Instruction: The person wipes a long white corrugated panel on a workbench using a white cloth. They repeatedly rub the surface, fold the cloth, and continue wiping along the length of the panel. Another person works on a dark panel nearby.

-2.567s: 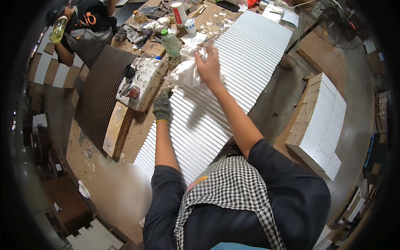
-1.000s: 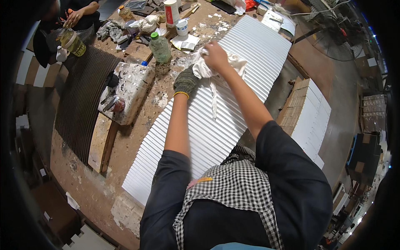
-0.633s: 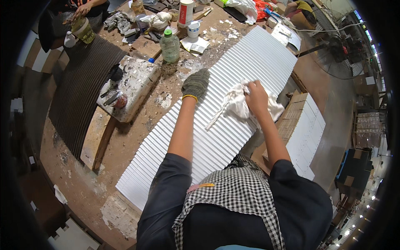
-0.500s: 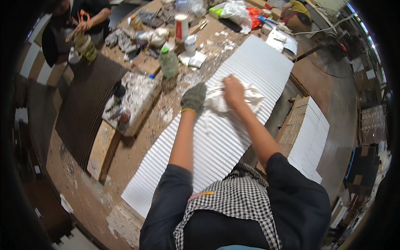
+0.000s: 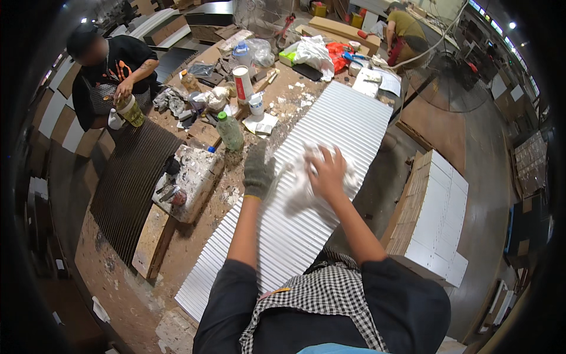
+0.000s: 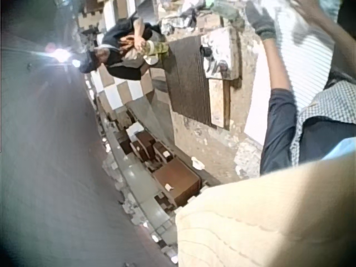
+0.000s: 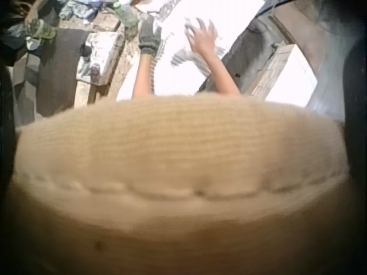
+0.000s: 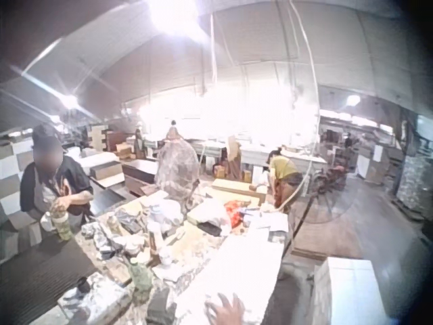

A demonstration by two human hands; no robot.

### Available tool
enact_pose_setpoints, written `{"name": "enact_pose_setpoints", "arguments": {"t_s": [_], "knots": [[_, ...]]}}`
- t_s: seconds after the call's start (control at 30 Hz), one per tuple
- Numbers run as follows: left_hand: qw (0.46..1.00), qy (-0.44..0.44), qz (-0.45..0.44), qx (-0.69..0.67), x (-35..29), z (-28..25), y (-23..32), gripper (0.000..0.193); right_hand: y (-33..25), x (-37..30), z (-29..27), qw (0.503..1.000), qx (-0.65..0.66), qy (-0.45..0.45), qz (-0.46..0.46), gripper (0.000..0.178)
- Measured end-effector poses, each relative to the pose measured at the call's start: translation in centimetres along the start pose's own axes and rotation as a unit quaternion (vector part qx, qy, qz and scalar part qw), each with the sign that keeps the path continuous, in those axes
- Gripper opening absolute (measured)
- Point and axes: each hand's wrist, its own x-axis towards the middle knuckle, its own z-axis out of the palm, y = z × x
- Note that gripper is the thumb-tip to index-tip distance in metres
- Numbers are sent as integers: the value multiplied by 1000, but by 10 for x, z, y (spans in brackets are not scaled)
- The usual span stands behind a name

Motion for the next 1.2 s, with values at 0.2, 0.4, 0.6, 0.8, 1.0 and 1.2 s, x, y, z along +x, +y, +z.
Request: {"name": "enact_pose_setpoints", "arguments": {"t_s": [0.2,0.4,0.6,0.8,1.0,1.2], "knots": [[971,-138,34,193,-69,-92,97,60,20,-51,-8,999,-12,-49,-5,45],[927,-171,-215,254,-199,-198,149,65,16,-41,-3,997,-22,-67,-21,40],[895,-30,-350,275,-285,-246,206,58,24,-22,-7,992,-23,-104,-64,36],[938,191,-158,241,-294,-263,302,46,24,-5,-5,983,-41,-176,-18,48],[935,299,-31,188,-300,-267,327,43,24,-6,-3,986,-3,-167,-4,53],[944,315,92,35,-304,-274,309,41,38,-11,5,994,2,-106,-21,43]]}}
